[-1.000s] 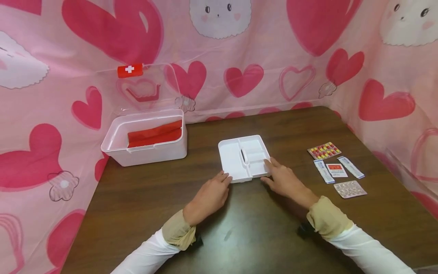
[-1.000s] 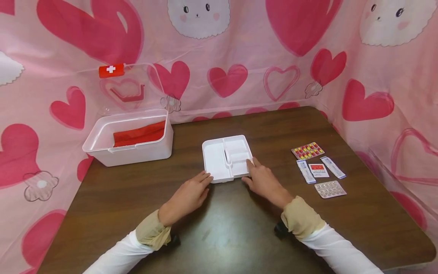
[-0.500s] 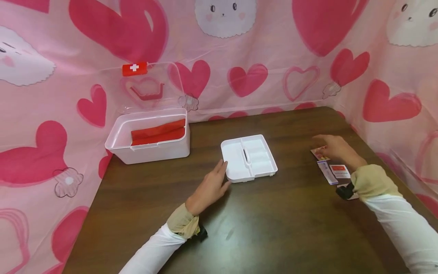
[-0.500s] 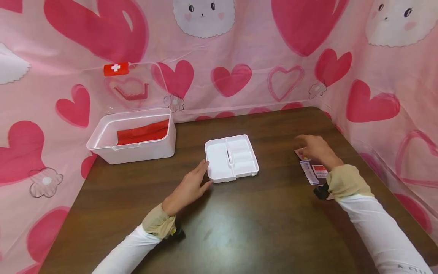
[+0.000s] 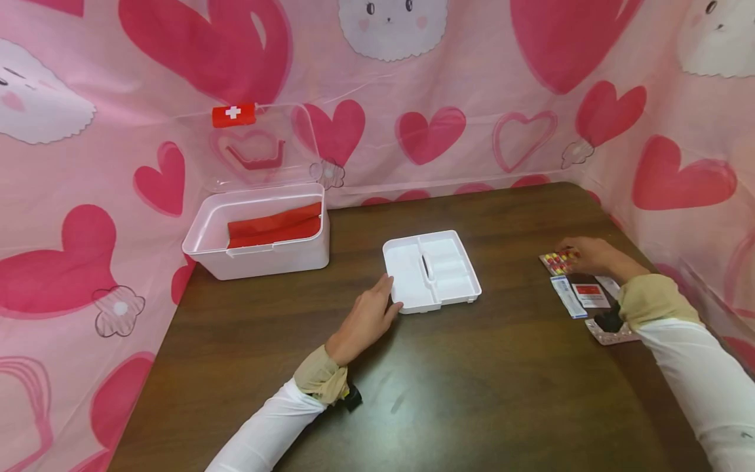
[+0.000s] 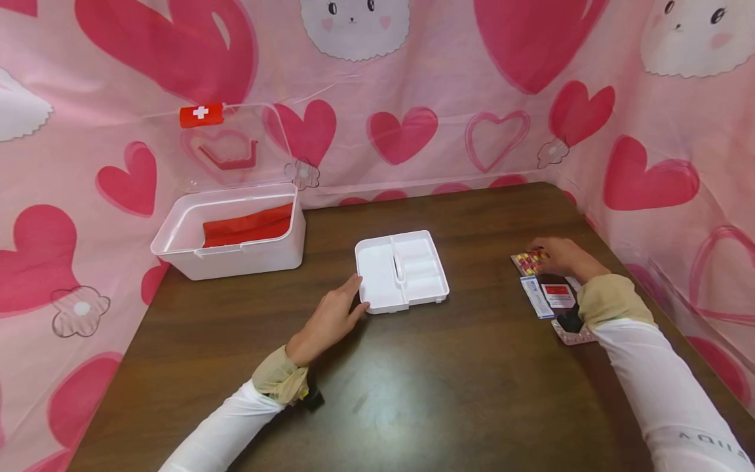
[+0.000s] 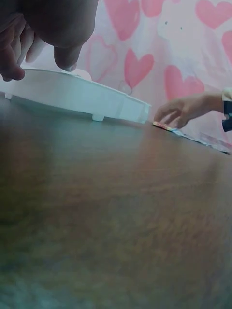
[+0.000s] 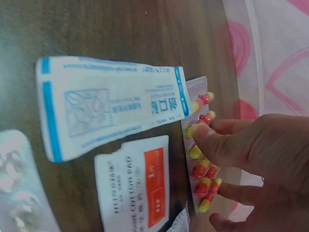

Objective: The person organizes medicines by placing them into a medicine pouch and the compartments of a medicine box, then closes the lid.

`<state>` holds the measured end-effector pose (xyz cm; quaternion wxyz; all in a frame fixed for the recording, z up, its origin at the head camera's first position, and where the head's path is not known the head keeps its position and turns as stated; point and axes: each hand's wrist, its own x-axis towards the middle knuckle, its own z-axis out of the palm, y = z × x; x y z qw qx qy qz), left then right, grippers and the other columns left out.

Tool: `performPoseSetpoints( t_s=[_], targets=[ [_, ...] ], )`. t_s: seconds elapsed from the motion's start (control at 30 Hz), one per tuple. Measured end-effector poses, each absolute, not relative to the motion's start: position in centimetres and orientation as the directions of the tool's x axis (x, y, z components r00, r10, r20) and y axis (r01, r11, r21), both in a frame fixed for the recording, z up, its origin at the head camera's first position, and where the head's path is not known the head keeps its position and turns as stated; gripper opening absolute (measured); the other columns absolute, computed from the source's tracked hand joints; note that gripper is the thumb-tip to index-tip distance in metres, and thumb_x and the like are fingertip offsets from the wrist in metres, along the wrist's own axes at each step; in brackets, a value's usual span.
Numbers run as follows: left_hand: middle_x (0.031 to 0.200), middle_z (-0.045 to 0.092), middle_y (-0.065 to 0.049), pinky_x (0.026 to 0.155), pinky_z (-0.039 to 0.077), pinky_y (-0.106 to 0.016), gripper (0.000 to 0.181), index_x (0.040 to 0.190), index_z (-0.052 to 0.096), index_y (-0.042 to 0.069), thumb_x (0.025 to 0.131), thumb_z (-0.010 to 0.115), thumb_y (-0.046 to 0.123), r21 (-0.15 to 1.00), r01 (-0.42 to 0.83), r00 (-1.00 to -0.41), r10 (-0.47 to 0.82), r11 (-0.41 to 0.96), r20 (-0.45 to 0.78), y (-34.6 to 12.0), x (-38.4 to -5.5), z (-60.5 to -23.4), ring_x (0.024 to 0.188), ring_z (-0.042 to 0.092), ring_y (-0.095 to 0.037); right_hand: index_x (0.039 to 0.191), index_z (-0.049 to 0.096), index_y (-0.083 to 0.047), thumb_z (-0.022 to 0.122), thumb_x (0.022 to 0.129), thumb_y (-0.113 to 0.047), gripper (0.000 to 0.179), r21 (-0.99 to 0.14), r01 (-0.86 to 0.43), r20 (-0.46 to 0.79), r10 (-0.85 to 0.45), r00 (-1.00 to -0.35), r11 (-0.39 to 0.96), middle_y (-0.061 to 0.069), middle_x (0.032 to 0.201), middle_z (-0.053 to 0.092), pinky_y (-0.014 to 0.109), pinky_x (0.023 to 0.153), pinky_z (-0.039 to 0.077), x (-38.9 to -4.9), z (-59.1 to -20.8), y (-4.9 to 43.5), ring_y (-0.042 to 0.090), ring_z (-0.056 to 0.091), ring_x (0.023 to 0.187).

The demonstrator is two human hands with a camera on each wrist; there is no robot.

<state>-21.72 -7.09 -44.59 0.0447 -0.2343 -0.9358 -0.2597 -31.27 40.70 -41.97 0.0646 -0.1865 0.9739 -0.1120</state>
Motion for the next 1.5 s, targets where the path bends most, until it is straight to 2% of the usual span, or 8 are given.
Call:
performPoseSetpoints(
  t_s=[0.17, 0.4, 0.63, 0.8, 0.97, 1.17, 1.3, 1.5],
  targets=[
    [0.147, 0.047, -0.03, 0.103, 0.049, -0.046, 0.057, 0.141, 0.047, -0.01, 0.096, 0.066, 0.019, 0.46, 0.461, -0.887, 0.416, 0.759, 0.202, -7.0, -21.9, -44.8, 0.128, 0.056, -0.038, 0.103, 0.059, 0.001, 0.081, 0.071, -0.009, 0.04, -0.259, -0.35, -0.092, -0.384, -0.919, 0.9, 0.023, 0.096, 0.066, 0.05, 0.078, 0.048, -31.7, -41.7, 41.1, 0.036, 0.061, 0.086],
    [0.148, 0.046, -0.03, 0.101, 0.05, -0.046, 0.055, 0.14, 0.048, -0.01, 0.097, 0.065, 0.02, 0.464, 0.442, -0.896, 0.399, 0.767, 0.194, -6.8, -21.8, -44.8, 0.127, 0.057, -0.038, 0.1, 0.051, 0.001, 0.081, 0.074, -0.015, 0.043, -0.255, -0.268, -0.028, -0.284, -0.959, 0.929, 0.023, 0.087, 0.065, 0.05, 0.07, 0.047, -32.3, -41.6, 41.3, 0.038, 0.061, 0.075],
    [0.148, 0.046, -0.029, 0.103, 0.049, -0.047, 0.053, 0.14, 0.049, -0.01, 0.099, 0.062, 0.02, 0.504, 0.396, -0.917, 0.359, 0.768, 0.173, -6.5, -21.6, -45.0, 0.128, 0.057, -0.038, 0.11, 0.061, 0.003, 0.073, 0.082, -0.013, 0.035, -0.219, -0.231, -0.014, -0.24, -0.971, 0.948, 0.023, 0.09, 0.069, 0.052, 0.066, 0.047, -32.3, -41.3, 41.3, 0.036, 0.062, 0.077],
    [0.146, 0.05, -0.026, 0.102, 0.05, -0.046, 0.051, 0.139, 0.049, -0.01, 0.099, 0.062, 0.018, 0.523, 0.363, -0.931, 0.326, 0.771, 0.166, -6.3, -21.5, -45.1, 0.126, 0.059, -0.036, 0.107, 0.066, 0.006, 0.069, 0.085, -0.01, 0.028, -0.217, -0.232, 0.052, -0.226, -0.973, 0.948, 0.025, 0.091, 0.071, 0.048, 0.065, 0.046, -32.1, -41.0, 41.1, 0.032, 0.062, 0.074],
    [0.134, 0.06, -0.021, 0.095, 0.054, -0.043, 0.046, 0.134, 0.052, -0.009, 0.097, 0.063, 0.015, 0.516, 0.368, -0.93, 0.318, 0.774, 0.186, -6.1, -21.4, -44.9, 0.114, 0.066, -0.032, 0.106, 0.065, 0.011, 0.069, 0.087, -0.012, 0.03, -0.277, -0.189, 0.093, -0.17, -0.981, 0.942, 0.03, 0.093, 0.071, 0.04, 0.061, 0.044, -32.1, -40.8, 40.8, 0.029, 0.064, 0.068],
    [0.118, 0.064, -0.018, 0.086, 0.058, -0.043, 0.038, 0.127, 0.054, -0.007, 0.096, 0.065, 0.013, 0.517, 0.383, -0.924, 0.317, 0.765, 0.214, -6.2, -21.4, -44.7, 0.101, 0.069, -0.03, 0.099, 0.069, 0.011, 0.073, 0.086, -0.019, 0.033, -0.338, -0.161, 0.139, -0.12, -0.983, 0.927, 0.027, 0.089, 0.073, 0.034, 0.061, 0.041, -31.8, -40.4, 39.9, 0.025, 0.064, 0.069],
    [0.12, 0.064, -0.017, 0.088, 0.057, -0.042, 0.039, 0.128, 0.054, -0.007, 0.096, 0.065, 0.014, 0.521, 0.372, -0.928, 0.314, 0.768, 0.2, -6.2, -21.5, -44.7, 0.102, 0.069, -0.029, 0.1, 0.07, 0.01, 0.073, 0.087, -0.025, 0.038, -0.38, -0.118, 0.114, -0.08, -0.99, 0.917, 0.024, 0.087, 0.074, 0.031, 0.061, 0.041, -31.4, -40.3, 39.1, 0.017, 0.061, 0.067],
    [0.124, 0.065, -0.018, 0.093, 0.056, -0.041, 0.041, 0.131, 0.054, -0.006, 0.096, 0.065, 0.014, 0.534, 0.348, -0.937, 0.309, 0.771, 0.163, -6.2, -21.5, -44.8, 0.106, 0.068, -0.027, 0.103, 0.07, 0.01, 0.072, 0.089, -0.031, 0.044, -0.406, -0.08, 0.075, -0.054, -0.996, 0.91, 0.024, 0.09, 0.074, 0.03, 0.06, 0.04, -31.0, -40.7, 37.9, 0.022, 0.062, 0.071]
  ],
)
